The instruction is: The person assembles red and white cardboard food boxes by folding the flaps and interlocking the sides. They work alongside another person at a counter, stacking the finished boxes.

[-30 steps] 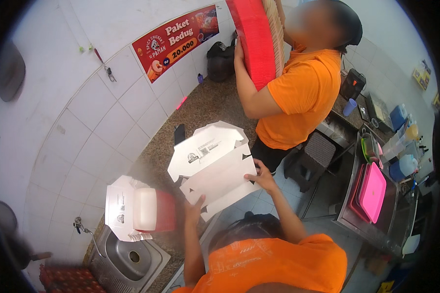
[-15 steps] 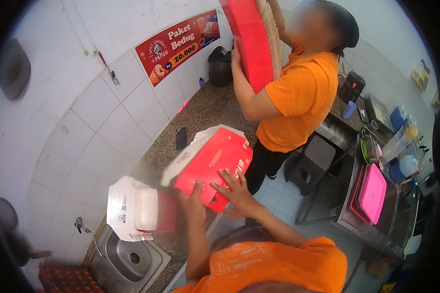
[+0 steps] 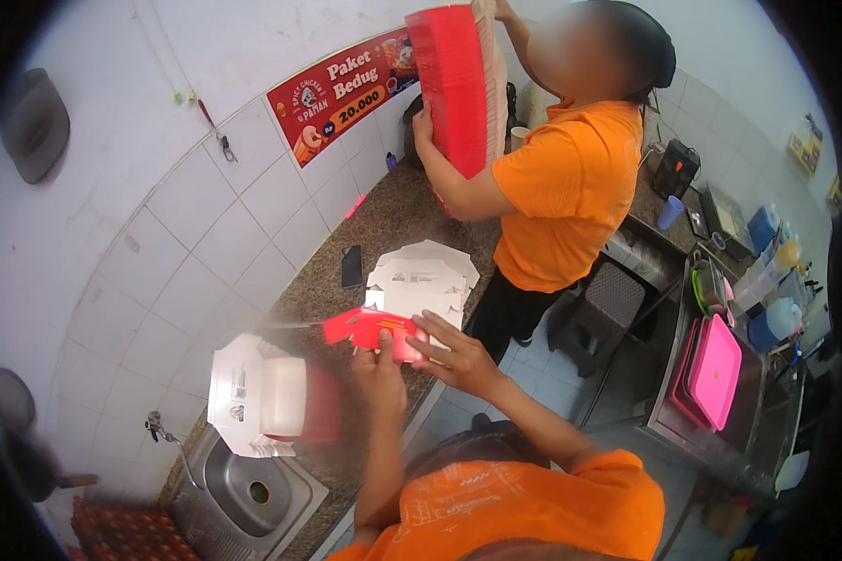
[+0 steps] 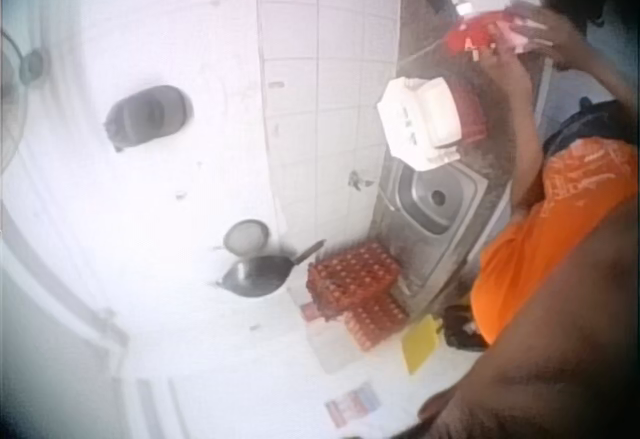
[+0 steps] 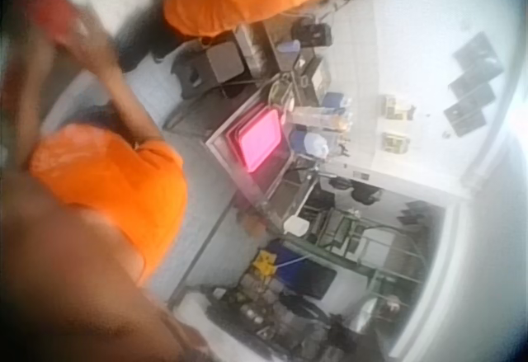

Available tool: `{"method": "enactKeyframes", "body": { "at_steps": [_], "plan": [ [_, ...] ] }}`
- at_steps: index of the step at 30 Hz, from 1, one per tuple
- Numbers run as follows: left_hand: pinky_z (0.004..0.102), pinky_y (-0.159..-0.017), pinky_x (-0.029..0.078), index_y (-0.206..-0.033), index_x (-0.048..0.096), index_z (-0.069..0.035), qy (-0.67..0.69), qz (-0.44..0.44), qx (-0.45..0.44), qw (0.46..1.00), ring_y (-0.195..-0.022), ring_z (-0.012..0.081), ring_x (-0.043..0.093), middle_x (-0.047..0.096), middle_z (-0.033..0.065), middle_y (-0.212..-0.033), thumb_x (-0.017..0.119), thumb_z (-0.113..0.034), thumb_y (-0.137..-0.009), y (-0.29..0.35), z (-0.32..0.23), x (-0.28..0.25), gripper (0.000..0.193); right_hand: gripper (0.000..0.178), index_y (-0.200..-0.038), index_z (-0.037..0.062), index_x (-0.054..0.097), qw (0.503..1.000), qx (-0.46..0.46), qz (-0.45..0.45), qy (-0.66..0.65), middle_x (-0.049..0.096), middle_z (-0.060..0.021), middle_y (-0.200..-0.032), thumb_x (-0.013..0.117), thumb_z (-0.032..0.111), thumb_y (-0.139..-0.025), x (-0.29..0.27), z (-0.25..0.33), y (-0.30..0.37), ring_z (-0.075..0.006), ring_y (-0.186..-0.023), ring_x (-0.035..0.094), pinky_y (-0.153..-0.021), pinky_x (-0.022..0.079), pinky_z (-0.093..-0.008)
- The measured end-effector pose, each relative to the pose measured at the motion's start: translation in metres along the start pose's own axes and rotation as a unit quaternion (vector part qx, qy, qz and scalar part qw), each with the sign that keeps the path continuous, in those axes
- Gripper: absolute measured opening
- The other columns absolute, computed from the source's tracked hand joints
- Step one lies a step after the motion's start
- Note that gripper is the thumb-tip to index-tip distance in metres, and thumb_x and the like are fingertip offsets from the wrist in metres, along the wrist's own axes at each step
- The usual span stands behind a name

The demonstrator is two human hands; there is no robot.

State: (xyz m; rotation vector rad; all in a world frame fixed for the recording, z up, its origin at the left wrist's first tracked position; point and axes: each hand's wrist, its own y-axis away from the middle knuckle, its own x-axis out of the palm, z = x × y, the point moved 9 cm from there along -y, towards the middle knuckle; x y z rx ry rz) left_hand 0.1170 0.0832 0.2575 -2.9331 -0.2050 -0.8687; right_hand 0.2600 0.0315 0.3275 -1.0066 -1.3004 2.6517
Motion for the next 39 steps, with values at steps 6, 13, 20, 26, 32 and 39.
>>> {"method": "enactKeyframes", "body": {
  "at_steps": [6, 13, 20, 26, 32, 39],
  "plan": [
    [0.0341, -0.089, 0.055, -0.129, 0.057, 0.002, 0.015, 0.046, -0.019, 0.999, -0.102, 0.0182, 0.066, 0.067, 0.0108, -0.116, 0.051, -0.032, -0.109, 0.002, -0.003, 0.006, 0.04, 0.045, -0.13, 0.004, 0.064, 0.974, 0.107, -0.004, -0.199, 0.056, -0.0214, -0.143, 0.074, 0.006, -0.087, 0.0, -0.018, 0.005, -0.0387, -0.132, 0.055, -0.109, 0.045, -0.042],
    [0.0339, -0.093, 0.053, -0.129, 0.056, 0.002, 0.011, 0.009, 0.039, 0.999, -0.107, 0.019, 0.065, 0.064, 0.0117, -0.121, 0.05, -0.029, -0.109, 0.02, 0.007, 0.004, 0.037, 0.04, -0.122, 0.0029, 0.071, 0.988, 0.078, -0.109, -0.076, 0.055, -0.026, -0.144, 0.079, 0.005, -0.082, 0.01, -0.009, 0.022, -0.0395, -0.134, 0.055, -0.108, 0.045, -0.0422],
    [0.0281, -0.083, 0.052, -0.123, 0.06, 0.002, -0.077, 0.057, 0.09, 0.991, -0.097, 0.0136, 0.064, 0.067, 0.0088, -0.112, 0.048, -0.025, -0.11, 0.035, 0.014, 0.012, 0.032, 0.033, -0.117, -0.0026, 0.071, 0.949, 0.153, -0.177, -0.21, 0.056, -0.0243, -0.141, 0.075, 0.002, -0.085, 0.011, -0.027, 0.029, -0.0309, -0.128, 0.058, -0.107, 0.045, -0.038],
    [0.0284, -0.073, 0.051, -0.123, 0.063, 0.003, -0.259, 0.083, 0.106, 0.956, -0.083, 0.0111, 0.064, 0.07, 0.0074, -0.094, 0.054, -0.021, -0.105, 0.051, -0.003, 0.009, 0.031, 0.03, -0.121, -0.0004, 0.068, 0.925, 0.208, -0.099, -0.303, 0.054, -0.0072, -0.099, 0.047, 0.014, -0.105, -0.002, -0.022, 0.039, -0.014, -0.084, 0.051, -0.073, 0.045, -0.0267],
    [0.0291, -0.074, 0.053, -0.127, 0.061, -0.001, -0.349, 0.167, -0.014, 0.922, -0.084, 0.0137, 0.067, 0.072, 0.0114, -0.095, 0.054, -0.016, -0.103, 0.095, 0.019, -0.036, 0.029, 0.027, -0.124, 0.0066, 0.069, 0.942, 0.292, -0.056, -0.154, 0.055, -0.0049, -0.096, 0.058, 0.017, -0.102, 0.009, -0.047, 0.073, -0.013, -0.083, 0.05, -0.072, 0.044, -0.0277],
    [0.0222, -0.059, 0.048, -0.142, 0.043, -0.004, -0.348, 0.108, -0.101, 0.926, -0.068, 0.0076, 0.063, 0.069, 0.0093, -0.085, 0.051, -0.01, -0.105, 0.109, 0.016, -0.063, 0.038, 0.039, -0.124, 0.0104, 0.07, 0.846, 0.289, 0.295, -0.337, 0.057, -0.0031, -0.1, 0.077, 0.026, -0.089, 0.062, -0.011, 0.094, -0.0166, -0.098, 0.054, -0.084, 0.044, -0.0291]
  ]
}}
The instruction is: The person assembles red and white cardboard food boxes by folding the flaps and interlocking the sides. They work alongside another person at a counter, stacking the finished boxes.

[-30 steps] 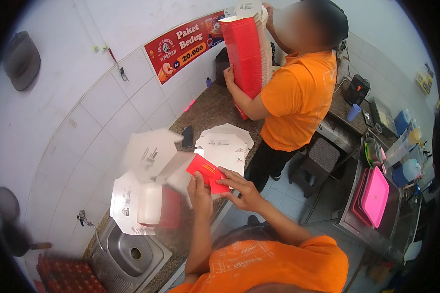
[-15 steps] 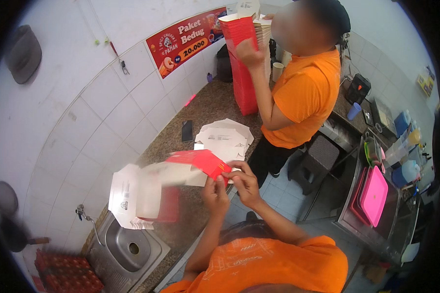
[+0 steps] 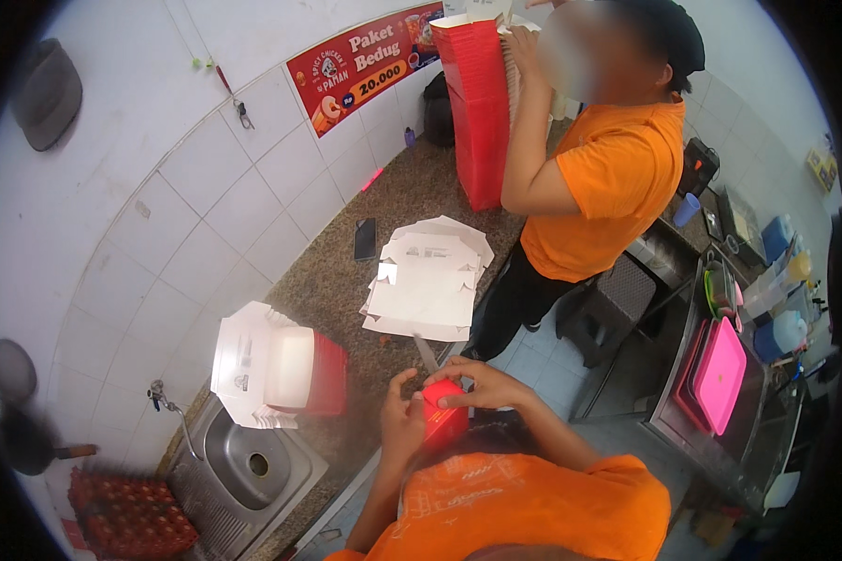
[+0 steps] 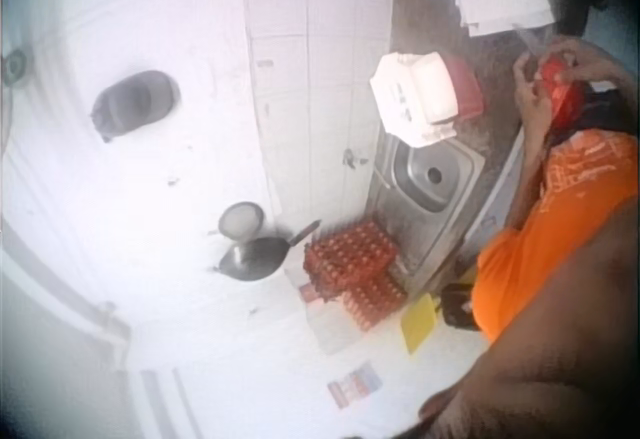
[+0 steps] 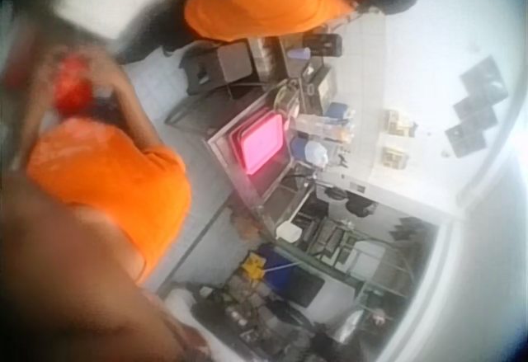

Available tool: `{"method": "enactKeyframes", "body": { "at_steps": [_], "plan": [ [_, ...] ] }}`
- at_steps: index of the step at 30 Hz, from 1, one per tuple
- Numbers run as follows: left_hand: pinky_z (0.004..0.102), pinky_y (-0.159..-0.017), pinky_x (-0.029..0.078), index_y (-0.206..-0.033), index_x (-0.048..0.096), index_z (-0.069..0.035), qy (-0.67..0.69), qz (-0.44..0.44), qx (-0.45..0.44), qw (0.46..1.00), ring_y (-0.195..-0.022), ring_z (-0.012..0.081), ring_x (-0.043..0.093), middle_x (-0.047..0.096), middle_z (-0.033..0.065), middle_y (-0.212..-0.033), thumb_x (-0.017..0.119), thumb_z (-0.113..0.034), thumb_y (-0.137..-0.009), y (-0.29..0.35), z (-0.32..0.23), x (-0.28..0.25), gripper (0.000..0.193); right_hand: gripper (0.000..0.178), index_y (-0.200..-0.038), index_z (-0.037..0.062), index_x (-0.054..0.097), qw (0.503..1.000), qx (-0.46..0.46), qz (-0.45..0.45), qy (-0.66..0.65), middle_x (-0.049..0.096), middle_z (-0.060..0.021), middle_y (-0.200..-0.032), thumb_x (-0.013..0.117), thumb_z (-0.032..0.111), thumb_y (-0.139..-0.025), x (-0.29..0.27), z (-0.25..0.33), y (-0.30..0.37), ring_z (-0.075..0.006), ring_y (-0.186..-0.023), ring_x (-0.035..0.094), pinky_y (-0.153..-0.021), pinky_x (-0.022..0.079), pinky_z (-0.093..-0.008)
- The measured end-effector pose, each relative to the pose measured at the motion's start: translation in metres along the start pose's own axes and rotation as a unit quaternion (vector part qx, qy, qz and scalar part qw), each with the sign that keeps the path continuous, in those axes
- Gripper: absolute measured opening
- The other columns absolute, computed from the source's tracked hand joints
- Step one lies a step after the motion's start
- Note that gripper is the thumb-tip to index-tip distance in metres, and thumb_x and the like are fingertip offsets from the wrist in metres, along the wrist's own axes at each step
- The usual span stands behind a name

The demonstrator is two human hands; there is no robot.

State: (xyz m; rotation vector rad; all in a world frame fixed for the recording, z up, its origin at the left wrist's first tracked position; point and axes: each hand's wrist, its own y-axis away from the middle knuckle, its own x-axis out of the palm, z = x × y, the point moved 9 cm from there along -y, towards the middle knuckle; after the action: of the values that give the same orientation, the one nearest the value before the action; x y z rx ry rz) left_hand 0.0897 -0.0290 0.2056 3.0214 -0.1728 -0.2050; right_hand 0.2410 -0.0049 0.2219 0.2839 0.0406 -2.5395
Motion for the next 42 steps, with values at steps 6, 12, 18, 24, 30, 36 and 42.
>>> {"method": "enactKeyframes", "body": {
  "at_steps": [6, 12, 18, 24, 30, 36, 42],
  "plan": [
    [0.0219, -0.057, 0.046, -0.14, 0.045, -0.004, 0.046, 0.014, -0.013, 0.999, -0.065, 0.0066, 0.061, 0.068, 0.0059, -0.08, 0.052, -0.012, -0.106, 0.003, 0.011, -0.009, 0.036, 0.04, -0.118, 0.0101, 0.071, 0.983, -0.039, -0.178, 0.031, 0.058, -0.0075, -0.103, 0.081, 0.028, -0.084, -0.005, -0.025, 0.003, -0.0202, -0.095, 0.055, -0.084, 0.046, -0.0324],
    [0.0211, -0.06, 0.048, -0.14, 0.045, -0.003, 0.113, 0.02, 0.0, 0.993, -0.067, 0.0069, 0.063, 0.07, 0.007, -0.085, 0.054, -0.015, -0.106, 0.0, -0.004, -0.009, 0.037, 0.046, -0.119, 0.0097, 0.068, 0.999, -0.035, -0.023, -0.006, 0.058, -0.0094, -0.105, 0.084, 0.029, -0.08, 0.016, -0.024, -0.016, -0.0247, -0.102, 0.058, -0.088, 0.048, -0.0351],
    [0.0227, -0.07, 0.051, -0.145, 0.043, -0.004, 0.125, 0.003, 0.017, 0.992, -0.079, 0.009, 0.066, 0.071, 0.0068, -0.09, 0.057, -0.02, -0.105, -0.009, -0.014, -0.02, 0.045, 0.06, -0.118, 0.0053, 0.067, 0.902, -0.25, -0.106, 0.334, 0.062, -0.0102, -0.111, 0.089, 0.035, -0.071, 0.03, 0.084, 0.0, -0.0312, -0.109, 0.058, -0.096, 0.046, -0.0367],
    [0.0286, -0.083, 0.051, -0.146, 0.047, -0.004, 0.168, 0.0, 0.007, 0.986, -0.088, 0.0113, 0.066, 0.072, 0.0061, -0.102, 0.07, -0.034, -0.098, 0.0, -0.015, -0.086, 0.062, 0.064, -0.123, 0.0061, 0.063, 0.969, -0.107, -0.215, 0.054, 0.069, -0.0108, -0.104, 0.086, 0.044, -0.077, -0.043, 0.022, 0.005, -0.0234, -0.106, 0.066, -0.093, 0.051, -0.0371],
    [0.0329, -0.081, 0.054, -0.132, 0.062, -0.003, 0.06, 0.027, 0.084, 0.994, -0.094, 0.0198, 0.07, 0.074, 0.0093, -0.106, 0.066, -0.024, -0.099, 0.01, -0.003, -0.077, 0.04, 0.058, -0.129, 0.0022, 0.058, 0.924, 0.006, -0.369, -0.101, 0.068, -0.017, -0.109, 0.07, 0.046, -0.093, -0.047, -0.063, 0.004, -0.0263, -0.108, 0.066, -0.096, 0.049, -0.0416],
    [0.0367, -0.069, 0.055, -0.111, 0.071, 0.001, -0.189, 0.104, 0.038, 0.976, -0.074, 0.0201, 0.071, 0.074, 0.0116, -0.08, 0.065, -0.024, -0.099, 0.017, -0.005, -0.04, 0.029, 0.057, -0.14, 0.008, 0.052, 0.836, -0.103, -0.351, 0.41, 0.063, -0.0186, -0.126, 0.063, 0.043, -0.097, -0.044, 0.021, 0.011, -0.0384, -0.117, 0.059, -0.108, 0.036, -0.0529],
    [0.0333, -0.06, 0.053, -0.112, 0.066, 0.0, -0.309, 0.137, 0.073, 0.938, -0.076, 0.0137, 0.069, 0.071, 0.0103, -0.082, 0.066, -0.023, -0.1, 0.025, 0.007, 0.002, 0.026, 0.018, -0.108, 0.0049, 0.069, 0.965, -0.182, -0.171, -0.08, 0.066, -0.0109, -0.098, 0.071, 0.017, -0.094, -0.02, 0.018, -0.013, -0.0223, -0.099, 0.064, -0.091, 0.048, -0.0342]
  ]
}}
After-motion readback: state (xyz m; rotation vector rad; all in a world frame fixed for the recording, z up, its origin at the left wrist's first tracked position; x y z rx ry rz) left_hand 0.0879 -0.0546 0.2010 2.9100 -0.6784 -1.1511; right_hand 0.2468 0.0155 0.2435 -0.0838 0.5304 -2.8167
